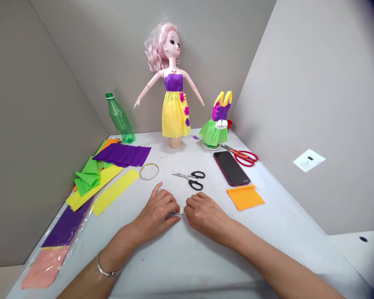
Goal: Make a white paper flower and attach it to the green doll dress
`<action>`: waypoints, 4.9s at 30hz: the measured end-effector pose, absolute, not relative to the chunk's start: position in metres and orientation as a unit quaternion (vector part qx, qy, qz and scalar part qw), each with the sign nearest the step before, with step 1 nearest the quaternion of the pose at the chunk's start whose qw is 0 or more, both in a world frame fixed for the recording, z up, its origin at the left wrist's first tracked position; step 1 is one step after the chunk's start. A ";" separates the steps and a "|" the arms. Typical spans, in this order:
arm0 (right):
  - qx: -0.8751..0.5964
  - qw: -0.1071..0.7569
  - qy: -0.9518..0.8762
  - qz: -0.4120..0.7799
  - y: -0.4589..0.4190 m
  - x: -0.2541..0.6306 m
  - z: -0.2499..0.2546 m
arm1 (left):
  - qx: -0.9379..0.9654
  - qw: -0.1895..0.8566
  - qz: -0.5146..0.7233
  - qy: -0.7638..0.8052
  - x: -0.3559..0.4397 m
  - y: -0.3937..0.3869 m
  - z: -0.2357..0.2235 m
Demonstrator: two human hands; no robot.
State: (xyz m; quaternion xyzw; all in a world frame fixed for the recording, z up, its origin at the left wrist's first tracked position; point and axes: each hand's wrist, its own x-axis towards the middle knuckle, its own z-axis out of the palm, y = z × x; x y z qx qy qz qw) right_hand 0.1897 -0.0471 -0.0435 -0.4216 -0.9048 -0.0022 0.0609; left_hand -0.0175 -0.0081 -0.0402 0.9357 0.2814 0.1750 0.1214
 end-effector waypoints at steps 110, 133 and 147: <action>-0.407 0.087 -0.908 0.046 -0.036 0.199 -0.038 | 0.941 0.075 0.151 0.293 -0.021 -0.002 -0.040; -0.423 0.077 -0.897 0.107 -0.038 0.199 -0.026 | 0.868 0.227 0.212 0.388 -0.012 0.005 -0.052; -0.468 0.127 -0.860 0.159 -0.038 0.212 -0.023 | 0.876 0.240 0.187 0.375 -0.025 0.008 -0.046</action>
